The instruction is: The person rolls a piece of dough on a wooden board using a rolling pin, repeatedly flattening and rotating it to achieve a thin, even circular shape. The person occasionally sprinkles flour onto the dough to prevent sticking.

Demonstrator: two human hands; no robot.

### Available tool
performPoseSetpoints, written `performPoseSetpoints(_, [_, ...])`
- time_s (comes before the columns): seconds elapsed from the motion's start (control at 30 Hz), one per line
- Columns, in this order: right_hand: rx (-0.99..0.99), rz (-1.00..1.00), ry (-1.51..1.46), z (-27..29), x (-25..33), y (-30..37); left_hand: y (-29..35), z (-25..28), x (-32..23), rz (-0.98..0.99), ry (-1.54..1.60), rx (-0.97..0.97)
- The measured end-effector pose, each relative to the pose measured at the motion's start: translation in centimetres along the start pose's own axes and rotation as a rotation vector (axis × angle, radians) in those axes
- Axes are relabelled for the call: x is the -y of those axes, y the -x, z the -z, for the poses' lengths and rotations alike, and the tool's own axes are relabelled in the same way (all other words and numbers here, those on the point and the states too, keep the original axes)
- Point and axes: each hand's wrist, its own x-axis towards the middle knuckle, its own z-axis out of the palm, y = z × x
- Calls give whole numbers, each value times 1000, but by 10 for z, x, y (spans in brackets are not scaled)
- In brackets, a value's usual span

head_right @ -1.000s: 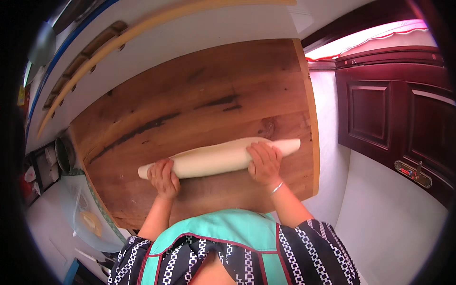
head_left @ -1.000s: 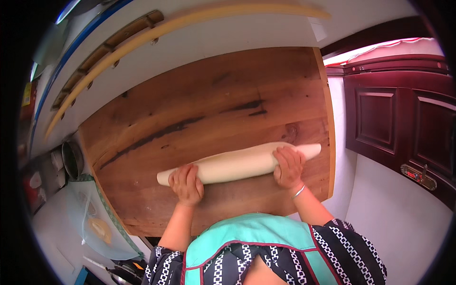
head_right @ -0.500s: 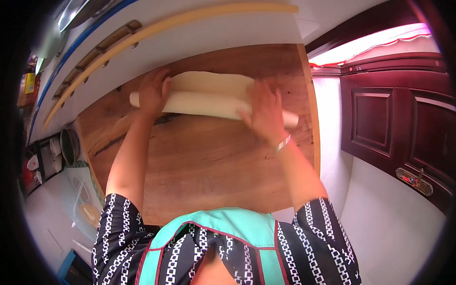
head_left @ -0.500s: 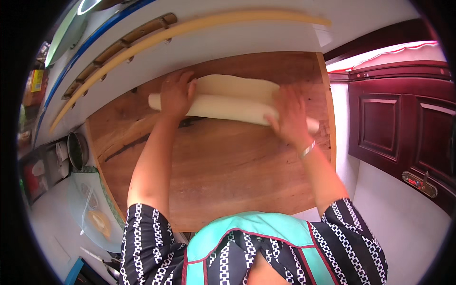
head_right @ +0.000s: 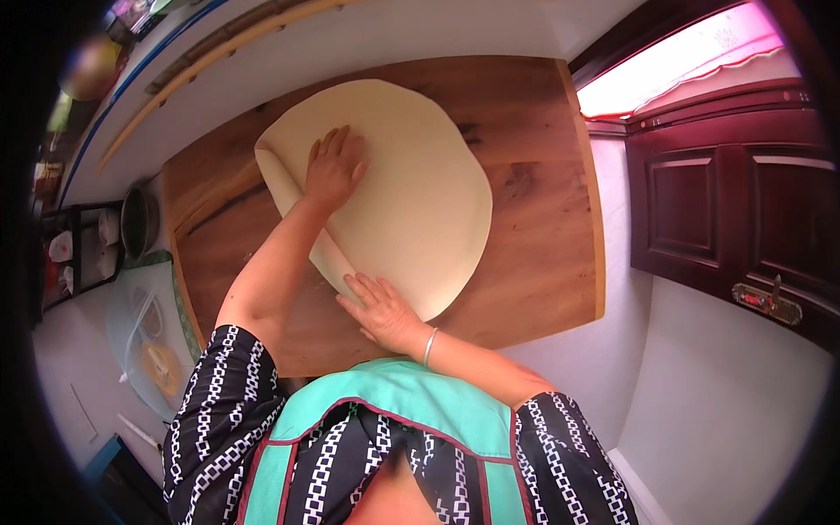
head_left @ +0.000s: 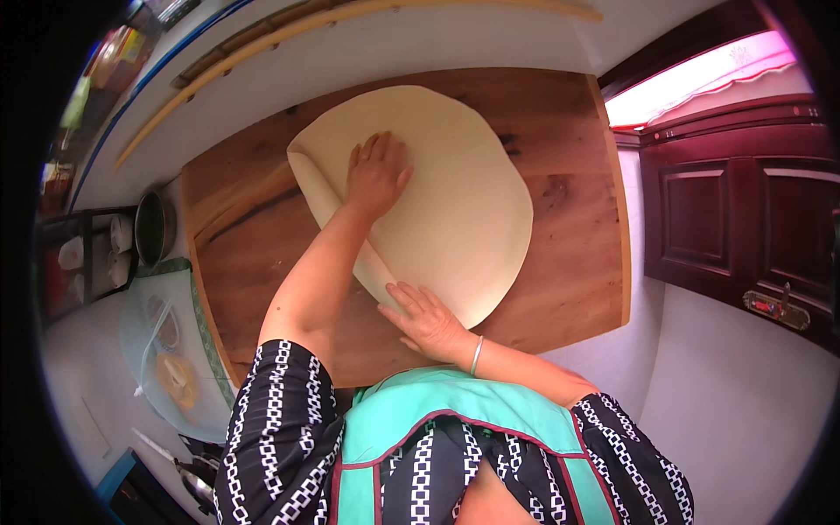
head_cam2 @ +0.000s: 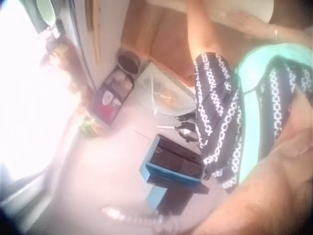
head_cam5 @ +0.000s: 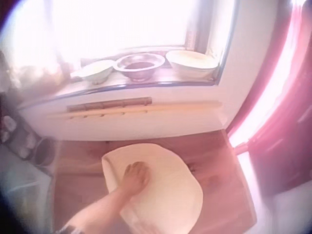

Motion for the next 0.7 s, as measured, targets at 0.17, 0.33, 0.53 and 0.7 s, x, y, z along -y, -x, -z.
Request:
performPoseSetpoints(0.17, [-113,-104,22,-43,43,-13,89,49,54,114,-191,350])
performPoseSetpoints(0.33, [-97,-151,100,-79,91,-32,182,84,114,175,-198,309])
performPoseSetpoints(0.53, [-32,-277,20,-111,117,-51,263,100,152,227,-89,26])
performPoseSetpoints(0.7, [-148,-449,28,-72,86,-25,248,97,97,177,97,-295])
